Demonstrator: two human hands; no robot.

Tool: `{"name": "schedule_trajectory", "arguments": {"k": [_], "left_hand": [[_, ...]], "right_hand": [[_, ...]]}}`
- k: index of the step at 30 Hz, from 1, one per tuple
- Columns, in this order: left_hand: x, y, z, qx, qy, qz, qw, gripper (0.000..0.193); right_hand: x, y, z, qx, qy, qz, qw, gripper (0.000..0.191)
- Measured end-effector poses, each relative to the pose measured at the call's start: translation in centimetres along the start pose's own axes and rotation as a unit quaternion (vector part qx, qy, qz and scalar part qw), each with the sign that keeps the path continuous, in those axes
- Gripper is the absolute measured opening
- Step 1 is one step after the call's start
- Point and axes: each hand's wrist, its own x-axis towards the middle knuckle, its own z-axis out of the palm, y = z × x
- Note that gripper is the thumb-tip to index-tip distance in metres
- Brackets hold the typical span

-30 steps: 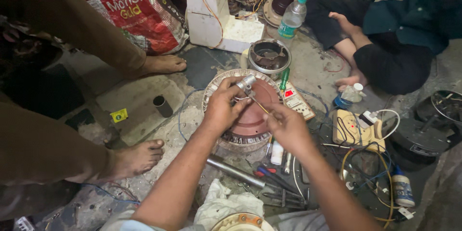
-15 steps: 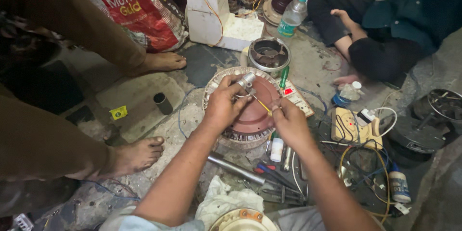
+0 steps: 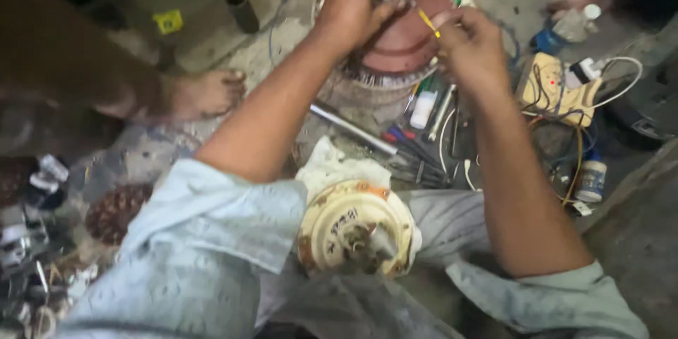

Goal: The person uses a screwdriver to loosen a central screw on a motor stator, then removes the top cover and places it aside. The person then handles the stator core, rotating and inspecting it while seated on the floor.

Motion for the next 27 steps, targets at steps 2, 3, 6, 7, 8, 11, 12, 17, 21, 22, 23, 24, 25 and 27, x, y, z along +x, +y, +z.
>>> {"name": "schedule_trajectory", "arguments": {"k": [2, 3, 6, 7, 8, 11, 12, 17, 21, 22, 23, 24, 25, 27], "left_hand": [[0.0, 0.2, -0.1, 0.011, -0.017, -0.026, 0.999, 0.024], [0.0, 0.4, -0.2, -0.009, -0.023, -0.04, 0.999, 0.023], [0.1, 0.5, -0.4, -0.003, -0.004, 0.016, 1.0, 0.025], [0.1, 0.3, -0.3, 0.009, 0.007, 0.05, 0.999, 0.026], [0.0, 0.2, -0.2, -0.003, 0.003, 0.048, 0.999, 0.026], [0.1, -1.2, 0.3, -0.024, 0.005, 0.059, 0.998, 0.025], [0.2, -1.6, 0.6, -0.024, 0.005, 0.068, 0.997, 0.026], [0.1, -2.3, 0.8, -0.118, 0.007, 0.029, 0.993, 0.047], [-0.7, -0.4, 0.2, -0.078, 0.013, 0.057, 0.995, 0.034], [-0.6, 0.2, 0.0, -0.042, 0.021, 0.082, 0.996, 0.029], [-0.5, 0.8, -0.2, -0.029, 0.021, 0.066, 0.997, 0.031], [-0.5, 1.4, -0.3, -0.016, 0.02, 0.046, 0.999, 0.032], [-0.5, 2.0, -0.3, -0.004, 0.018, 0.024, 1.0, 0.033], [-0.1, 2.8, -0.6, 0.018, 0.02, 0.014, 1.0, 0.03]], "right_hand": [[-0.2, -0.7, 0.3, 0.002, 0.01, 0.078, 0.997, 0.019], [-0.2, -1.0, 0.4, -0.031, 0.006, 0.051, 0.998, 0.017], [-0.3, -1.2, 0.2, -0.059, 0.01, 0.031, 0.998, 0.015], [-0.1, -0.9, 0.1, -0.056, 0.013, 0.037, 0.998, 0.017], [-0.1, -0.5, 0.1, -0.047, 0.011, 0.067, 0.997, 0.017], [0.5, 1.2, -0.2, -0.067, 0.007, 0.022, 0.998, 0.023], [0.7, 1.7, -0.2, -0.101, 0.009, -0.071, 0.992, 0.025], [1.4, 2.8, -0.2, 0.019, 0.029, 0.096, 0.995, 0.029], [0.1, 3.5, 0.4, -0.012, 0.077, 0.026, 0.997, 0.027], [0.0, 3.8, 0.5, 0.009, 0.085, 0.007, 0.996, 0.026], [-0.1, 4.1, 0.7, 0.01, 0.087, -0.003, 0.996, 0.025], [-0.2, 4.4, 0.7, 0.011, 0.088, -0.008, 0.996, 0.023], [-0.1, 4.7, 0.7, 0.011, 0.088, -0.011, 0.996, 0.022], [0.3, 5.2, 0.8, 0.021, 0.09, 0.005, 0.996, 0.022]]}}
